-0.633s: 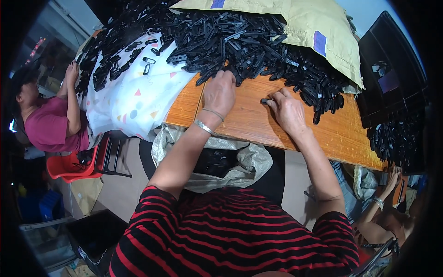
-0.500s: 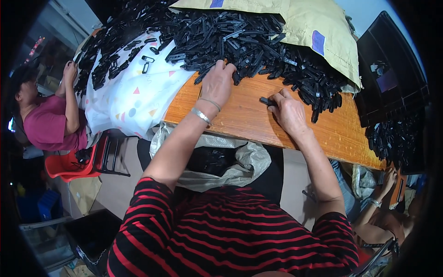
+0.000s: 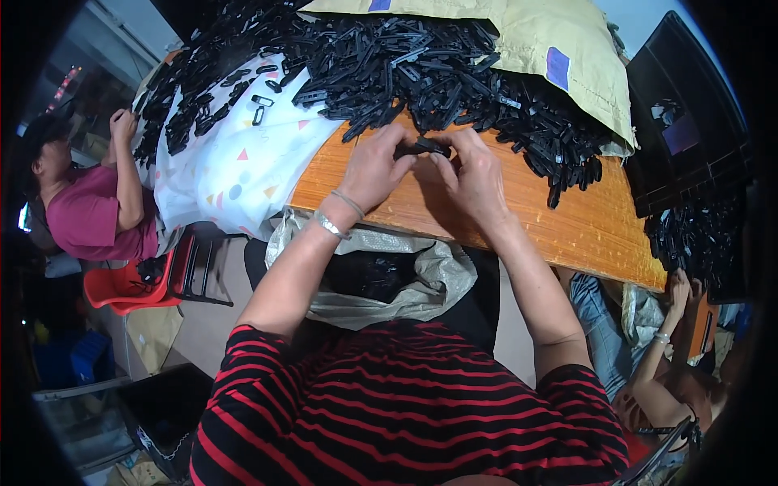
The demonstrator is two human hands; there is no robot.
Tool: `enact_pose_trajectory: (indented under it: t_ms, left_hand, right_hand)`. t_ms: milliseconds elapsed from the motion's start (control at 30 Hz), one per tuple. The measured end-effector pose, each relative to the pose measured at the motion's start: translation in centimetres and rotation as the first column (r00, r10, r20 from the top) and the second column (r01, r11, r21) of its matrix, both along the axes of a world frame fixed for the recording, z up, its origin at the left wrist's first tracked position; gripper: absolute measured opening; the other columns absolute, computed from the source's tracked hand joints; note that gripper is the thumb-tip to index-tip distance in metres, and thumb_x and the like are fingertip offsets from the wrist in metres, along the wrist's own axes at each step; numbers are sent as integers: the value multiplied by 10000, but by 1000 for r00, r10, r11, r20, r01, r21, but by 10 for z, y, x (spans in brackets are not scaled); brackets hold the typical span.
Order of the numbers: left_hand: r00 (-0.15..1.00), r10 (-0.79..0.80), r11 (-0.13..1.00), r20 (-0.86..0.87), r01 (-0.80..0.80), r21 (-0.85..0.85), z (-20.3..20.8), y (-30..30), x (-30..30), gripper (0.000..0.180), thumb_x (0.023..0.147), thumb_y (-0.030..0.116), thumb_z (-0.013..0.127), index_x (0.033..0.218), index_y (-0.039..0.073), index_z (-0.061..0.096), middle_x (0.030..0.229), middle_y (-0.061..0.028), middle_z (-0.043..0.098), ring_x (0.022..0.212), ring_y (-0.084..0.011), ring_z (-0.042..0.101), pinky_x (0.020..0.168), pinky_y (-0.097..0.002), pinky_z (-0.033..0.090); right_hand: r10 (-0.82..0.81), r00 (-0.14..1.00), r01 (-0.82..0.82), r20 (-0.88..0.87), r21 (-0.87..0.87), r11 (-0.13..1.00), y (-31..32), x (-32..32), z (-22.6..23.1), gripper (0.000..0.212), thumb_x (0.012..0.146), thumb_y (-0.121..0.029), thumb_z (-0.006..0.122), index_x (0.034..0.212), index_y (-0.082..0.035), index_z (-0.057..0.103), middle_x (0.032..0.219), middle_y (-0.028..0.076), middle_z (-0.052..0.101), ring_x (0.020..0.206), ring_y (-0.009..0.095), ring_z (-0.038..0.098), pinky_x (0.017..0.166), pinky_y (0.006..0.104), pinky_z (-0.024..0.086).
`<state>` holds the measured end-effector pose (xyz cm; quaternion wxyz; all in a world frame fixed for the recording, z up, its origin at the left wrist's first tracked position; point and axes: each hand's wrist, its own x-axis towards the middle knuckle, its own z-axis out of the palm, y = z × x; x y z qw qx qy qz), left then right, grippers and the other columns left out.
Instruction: Manually sorting and inspecting small black plastic components on a wooden workbench.
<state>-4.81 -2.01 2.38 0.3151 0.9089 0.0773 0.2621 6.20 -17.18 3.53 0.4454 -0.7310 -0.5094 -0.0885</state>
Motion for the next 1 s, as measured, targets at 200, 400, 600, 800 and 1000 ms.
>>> enact_pose_trajectory:
  t_ms: [200,400,600,800,1000]
  left_hand:
    - [981,-45,635,187,173,-753,5,-14,-20,232,859,-8,660,1083,2,595,934,3,613,798,-40,559,654,-187,472]
    - [979,5,542,203,168,-823,2,-16,-26,256,867,-33,631,1114,-18,567,994,-39,630,856,-74,605,745,-200,508]
    - [969,11,488,247,210,-847,-1,-14,-26,266,904,3,602,1159,-28,535,1005,-48,630,875,-83,621,761,-210,521]
    - [959,2,560,282,233,-795,-2,-18,-27,252,918,8,578,1165,-22,538,1019,-47,630,881,-72,611,756,-204,511]
    - [972,25,607,232,170,-777,-2,-22,-27,300,919,-5,561,1213,-39,512,1041,-57,617,935,-92,606,803,-217,506]
  right_hand:
    - [39,994,-38,-105,14,999,4,-9,2,181,816,-47,708,978,4,647,845,105,636,643,180,635,544,274,496]
    - [36,922,-72,-386,-79,994,2,-17,3,167,827,-36,706,980,2,654,822,56,631,611,88,606,542,229,474]
    - [69,963,-67,-262,14,998,8,-25,20,197,826,-19,702,1019,-2,665,840,51,617,623,75,586,554,214,464]
    - [130,958,-120,-254,55,991,14,-24,16,205,806,-3,716,1008,-4,677,844,42,611,613,62,559,544,204,447]
    - [148,946,-143,-287,41,989,16,-23,12,205,782,5,737,980,-6,686,850,41,615,619,63,556,547,204,449]
